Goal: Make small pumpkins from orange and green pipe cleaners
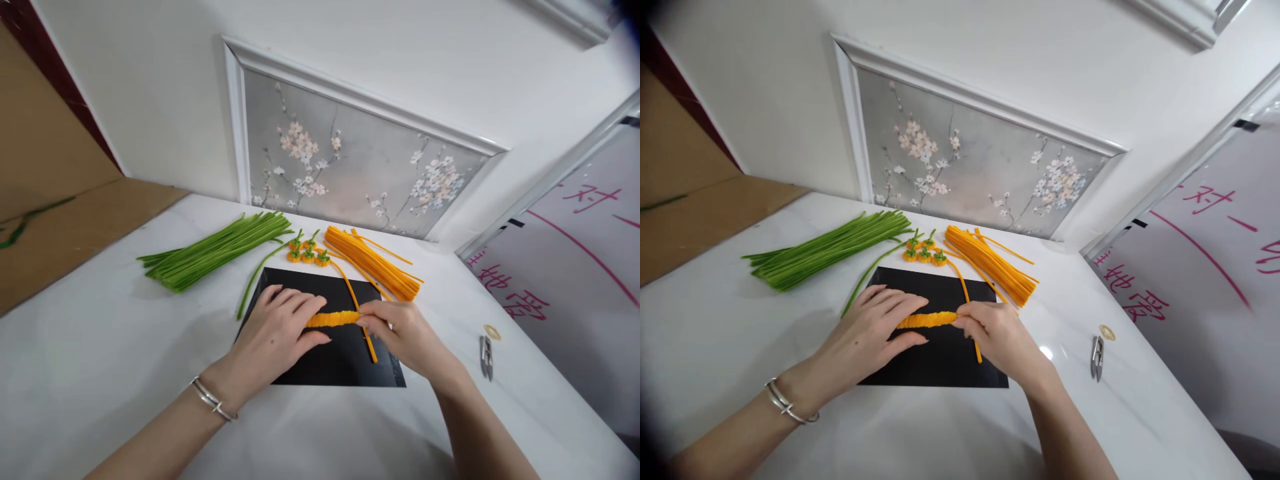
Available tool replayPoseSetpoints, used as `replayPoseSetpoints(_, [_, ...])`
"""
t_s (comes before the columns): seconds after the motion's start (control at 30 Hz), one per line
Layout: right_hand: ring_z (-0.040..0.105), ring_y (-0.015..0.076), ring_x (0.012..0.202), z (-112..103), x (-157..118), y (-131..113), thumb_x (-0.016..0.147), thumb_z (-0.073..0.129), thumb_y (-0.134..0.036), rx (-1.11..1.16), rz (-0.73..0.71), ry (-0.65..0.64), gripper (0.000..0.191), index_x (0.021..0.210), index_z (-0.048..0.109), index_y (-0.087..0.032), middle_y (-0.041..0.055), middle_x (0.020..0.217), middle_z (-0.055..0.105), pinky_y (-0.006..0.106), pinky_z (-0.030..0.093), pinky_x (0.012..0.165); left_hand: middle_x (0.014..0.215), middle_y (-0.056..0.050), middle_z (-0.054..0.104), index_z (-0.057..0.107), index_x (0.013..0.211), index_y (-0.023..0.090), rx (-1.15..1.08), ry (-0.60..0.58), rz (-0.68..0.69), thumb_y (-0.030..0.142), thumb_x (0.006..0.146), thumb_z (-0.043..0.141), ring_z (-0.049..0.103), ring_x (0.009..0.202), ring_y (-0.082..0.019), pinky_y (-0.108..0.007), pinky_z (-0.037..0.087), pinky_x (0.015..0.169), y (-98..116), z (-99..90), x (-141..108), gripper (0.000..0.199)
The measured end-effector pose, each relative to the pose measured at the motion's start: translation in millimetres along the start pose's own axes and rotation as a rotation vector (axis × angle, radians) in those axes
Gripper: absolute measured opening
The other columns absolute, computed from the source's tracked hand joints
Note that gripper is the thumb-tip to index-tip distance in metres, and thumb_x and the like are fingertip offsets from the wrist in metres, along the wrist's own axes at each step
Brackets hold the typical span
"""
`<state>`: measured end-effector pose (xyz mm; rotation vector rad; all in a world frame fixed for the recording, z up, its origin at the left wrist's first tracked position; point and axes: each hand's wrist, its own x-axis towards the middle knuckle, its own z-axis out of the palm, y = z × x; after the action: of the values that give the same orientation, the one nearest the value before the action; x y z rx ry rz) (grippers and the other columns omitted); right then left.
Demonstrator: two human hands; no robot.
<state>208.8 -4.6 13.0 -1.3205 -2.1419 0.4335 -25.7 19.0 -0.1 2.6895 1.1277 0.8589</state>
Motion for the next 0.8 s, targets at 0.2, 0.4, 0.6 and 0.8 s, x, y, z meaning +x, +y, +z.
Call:
replayPoseSetpoints(0.2, [0.058, 0.0117, 0.053, 27.6, 0.9, -13.8, 0.096, 0.047, -0.030, -0.003, -0.068, -0.020, 0.025, 0.078, 0.062, -0.021, -0.0019, 0.060, 0.062, 0.021, 0.044, 0.055, 0.077, 0.000, 0.064, 0.056, 0.099, 0.022, 0.086, -0.090, 0.080, 0.039, 0.096, 0.045, 0.061, 0.062, -0.015, -0.026, 0.038, 0.053, 10.3, 11.7, -5.7, 0.020])
replayPoseSetpoints(0.4, [0.054, 0.0116, 0.050, 31.0, 1.2, -12.6, 0.098, 0.042, -0.039, -0.040, -0.088, -0.041, 0.036, 0.072, 0.059, -0.021, -0.0021, 0.055, 0.058, 0.022, 0.039, 0.053, 0.073, 0.003, 0.058, 0.055, 0.086, 0.022, 0.053, -0.146, 0.069, 0.029, 0.099, 0.038, 0.054, 0.056, -0.012, -0.024, 0.030, 0.048, 8.6, 10.2, -6.5, 0.023])
replayPoseSetpoints(0.6, [0.050, 0.0114, 0.049, 22.4, 1.2, -3.4, 0.097, 0.043, -0.039, -0.006, -0.030, -0.013, 0.032, 0.076, 0.060, -0.021, -0.0026, 0.055, 0.056, 0.023, 0.038, 0.052, 0.072, 0.003, 0.058, 0.058, 0.088, 0.022, 0.000, -0.179, -0.027, 0.023, 0.094, 0.043, 0.054, 0.059, -0.012, -0.023, 0.034, 0.054, 5.3, 3.7, -2.8, 0.016])
replayPoseSetpoints(0.8, [0.049, 0.0119, 0.048, 6.3, 3.1, 9.6, 0.095, 0.045, -0.040, 0.081, 0.106, -0.014, 0.032, 0.073, 0.059, -0.021, -0.0030, 0.053, 0.055, 0.023, 0.037, 0.049, 0.072, 0.004, 0.057, 0.058, 0.086, 0.021, -0.116, -0.193, -0.081, 0.022, 0.093, 0.045, 0.053, 0.062, -0.011, -0.021, 0.036, 0.058, 0.1, -4.3, 1.4, 0.014])
